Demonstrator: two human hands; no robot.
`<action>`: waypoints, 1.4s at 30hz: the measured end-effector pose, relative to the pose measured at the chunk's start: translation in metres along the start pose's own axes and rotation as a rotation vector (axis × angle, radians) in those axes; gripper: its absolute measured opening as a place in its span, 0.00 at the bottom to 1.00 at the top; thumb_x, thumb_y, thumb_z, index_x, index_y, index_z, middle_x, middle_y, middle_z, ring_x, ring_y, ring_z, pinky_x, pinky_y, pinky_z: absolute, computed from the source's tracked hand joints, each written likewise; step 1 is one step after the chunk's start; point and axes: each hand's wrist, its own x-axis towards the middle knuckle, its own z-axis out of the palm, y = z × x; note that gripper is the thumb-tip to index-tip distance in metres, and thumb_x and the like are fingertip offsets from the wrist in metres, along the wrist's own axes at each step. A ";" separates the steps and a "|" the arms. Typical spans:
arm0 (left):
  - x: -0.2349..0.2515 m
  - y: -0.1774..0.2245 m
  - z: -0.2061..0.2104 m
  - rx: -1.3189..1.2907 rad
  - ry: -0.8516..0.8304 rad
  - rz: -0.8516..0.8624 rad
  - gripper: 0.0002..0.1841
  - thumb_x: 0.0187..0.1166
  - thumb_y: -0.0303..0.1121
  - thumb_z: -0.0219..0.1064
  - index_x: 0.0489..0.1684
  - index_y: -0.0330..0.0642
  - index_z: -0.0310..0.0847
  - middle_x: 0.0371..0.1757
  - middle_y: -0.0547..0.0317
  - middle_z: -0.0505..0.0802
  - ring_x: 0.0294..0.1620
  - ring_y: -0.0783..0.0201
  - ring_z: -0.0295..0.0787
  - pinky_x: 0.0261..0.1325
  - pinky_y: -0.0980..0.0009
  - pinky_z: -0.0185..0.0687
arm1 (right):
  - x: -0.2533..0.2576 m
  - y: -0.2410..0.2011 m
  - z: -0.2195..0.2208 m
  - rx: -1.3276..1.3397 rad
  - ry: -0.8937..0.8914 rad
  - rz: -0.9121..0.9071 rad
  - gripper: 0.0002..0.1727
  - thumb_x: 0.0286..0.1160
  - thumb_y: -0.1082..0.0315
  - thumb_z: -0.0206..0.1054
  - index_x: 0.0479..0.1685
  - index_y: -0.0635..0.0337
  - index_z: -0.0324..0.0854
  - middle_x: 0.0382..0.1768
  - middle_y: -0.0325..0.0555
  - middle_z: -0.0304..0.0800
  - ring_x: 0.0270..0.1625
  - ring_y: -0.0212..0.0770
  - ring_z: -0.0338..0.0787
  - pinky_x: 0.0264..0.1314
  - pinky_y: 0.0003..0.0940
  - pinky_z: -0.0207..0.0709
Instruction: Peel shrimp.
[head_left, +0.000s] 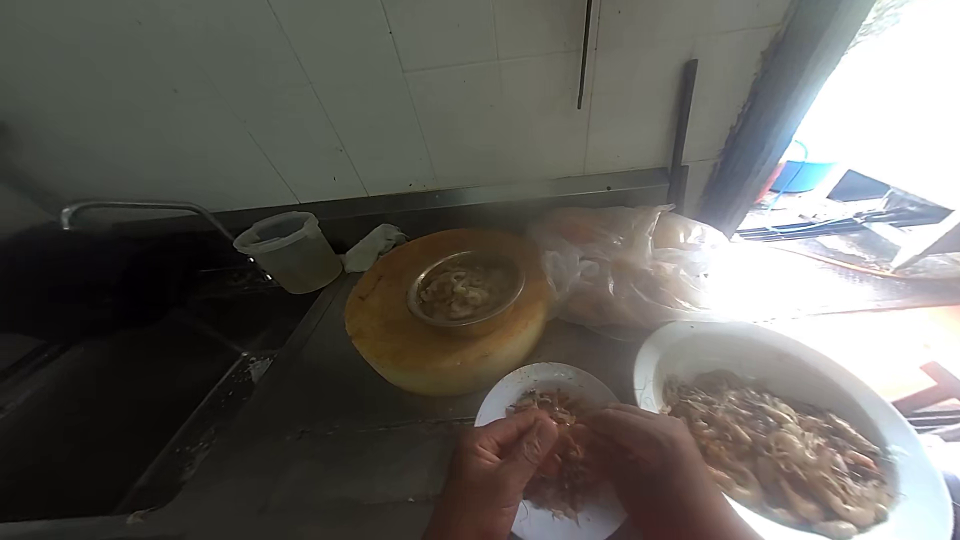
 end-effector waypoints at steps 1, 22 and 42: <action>0.000 0.000 -0.001 -0.022 0.026 -0.014 0.11 0.82 0.31 0.69 0.48 0.31 0.92 0.40 0.45 0.94 0.37 0.58 0.92 0.46 0.63 0.92 | -0.001 0.002 -0.002 0.003 0.031 0.012 0.13 0.88 0.57 0.64 0.43 0.49 0.93 0.34 0.30 0.92 0.35 0.24 0.90 0.37 0.23 0.87; -0.014 -0.026 0.023 0.736 0.193 0.633 0.11 0.77 0.27 0.73 0.55 0.40 0.94 0.52 0.56 0.95 0.56 0.69 0.93 0.60 0.73 0.91 | -0.008 0.003 0.010 0.536 0.038 0.238 0.08 0.78 0.71 0.71 0.49 0.62 0.92 0.39 0.43 0.96 0.36 0.39 0.96 0.39 0.36 0.96; -0.017 -0.003 0.023 0.227 -0.003 0.180 0.12 0.81 0.25 0.69 0.58 0.31 0.88 0.53 0.49 0.95 0.50 0.56 0.95 0.56 0.61 0.96 | -0.005 0.006 0.015 0.470 0.071 0.185 0.06 0.74 0.69 0.69 0.40 0.59 0.91 0.34 0.38 0.92 0.32 0.31 0.90 0.34 0.28 0.88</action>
